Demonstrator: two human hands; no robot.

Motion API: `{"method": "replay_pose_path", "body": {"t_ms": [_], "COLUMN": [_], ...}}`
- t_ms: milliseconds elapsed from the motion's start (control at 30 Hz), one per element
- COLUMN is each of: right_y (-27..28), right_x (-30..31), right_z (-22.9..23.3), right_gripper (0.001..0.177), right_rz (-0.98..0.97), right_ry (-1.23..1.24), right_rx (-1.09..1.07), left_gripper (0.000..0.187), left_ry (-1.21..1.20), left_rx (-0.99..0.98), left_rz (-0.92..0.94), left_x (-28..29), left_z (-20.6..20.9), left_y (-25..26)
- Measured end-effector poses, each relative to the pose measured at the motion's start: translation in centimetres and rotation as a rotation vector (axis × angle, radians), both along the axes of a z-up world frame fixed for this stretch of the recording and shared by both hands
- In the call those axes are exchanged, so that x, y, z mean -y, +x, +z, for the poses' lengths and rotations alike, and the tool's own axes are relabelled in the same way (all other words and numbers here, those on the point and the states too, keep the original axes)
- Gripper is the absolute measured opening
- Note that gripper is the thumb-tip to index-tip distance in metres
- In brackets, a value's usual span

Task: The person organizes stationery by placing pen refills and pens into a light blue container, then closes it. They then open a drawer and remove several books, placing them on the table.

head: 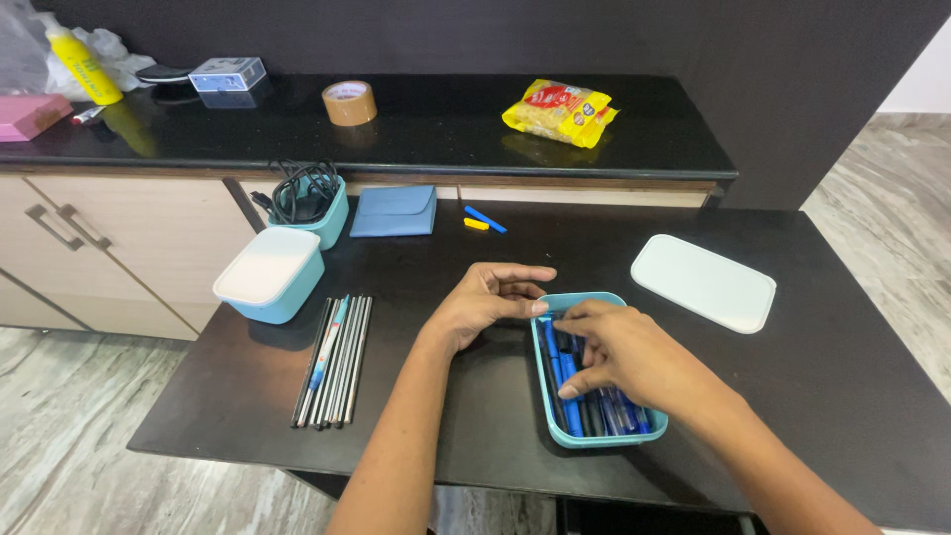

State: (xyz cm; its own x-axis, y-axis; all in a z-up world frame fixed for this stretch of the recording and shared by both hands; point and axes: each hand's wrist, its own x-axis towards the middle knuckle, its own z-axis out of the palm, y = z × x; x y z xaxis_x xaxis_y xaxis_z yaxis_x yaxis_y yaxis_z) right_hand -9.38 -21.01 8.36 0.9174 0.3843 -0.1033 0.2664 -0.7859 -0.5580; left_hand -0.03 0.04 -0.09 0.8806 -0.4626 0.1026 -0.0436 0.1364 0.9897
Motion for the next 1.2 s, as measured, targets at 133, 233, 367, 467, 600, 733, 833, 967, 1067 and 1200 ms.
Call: {"method": "replay_pose_path", "body": {"t_ms": [133, 233, 367, 467, 600, 733, 833, 967, 1067, 1200], "right_y": [-0.2, -0.5, 0.2, 1.0, 4.2, 8.8, 12.5, 17.2, 20.2, 22.1], "right_x": [0.3, 0.5, 0.6, 0.7, 0.8, 0.3, -0.2, -0.6, -0.2, -0.5], "right_z": [-0.2, 0.1, 0.7, 1.2, 1.4, 0.7, -0.3, -2.6, -4.3, -5.9], "right_gripper": [0.075, 0.07, 0.061, 0.047, 0.032, 0.023, 0.018, 0.016, 0.018, 0.021], "right_rz": [0.011, 0.005, -0.012, -0.09, -0.053, -0.072, -0.076, -0.039, -0.03, -0.086], "right_ry": [0.025, 0.029, 0.053, 0.069, 0.086, 0.074, 0.041, 0.025, 0.031, 0.084], "right_rx": [0.035, 0.04, 0.091, 0.087, 0.233, 0.276, 0.262, 0.345, 0.454, 0.423], "left_gripper": [0.051, 0.05, 0.04, 0.027, 0.018, 0.014, 0.014, 0.014, 0.013, 0.015], "left_ry": [-0.016, -0.049, -0.145, -0.178, -0.262, -0.16, 0.014, 0.247, 0.392, 0.531], "left_rx": [0.026, 0.027, 0.056, 0.088, 0.13, 0.115, 0.17, 0.243, 0.193, 0.067], "left_rz": [-0.006, -0.003, 0.07, 0.263, 0.57, 0.675, 0.794, 1.037, 1.11, 1.135], "left_x": [-0.1, -0.1, 0.0, 0.3, 0.6, 0.6, 0.6, 0.2, 0.1, 0.2], "left_z": [-0.2, -0.4, -0.7, -1.2, -1.9, -2.3, -2.4, -2.4, -2.0, -0.9], "left_y": [0.1, 0.2, 0.4, 0.8, 2.1, 3.4, 5.0, 6.8, 7.3, 7.3]}}
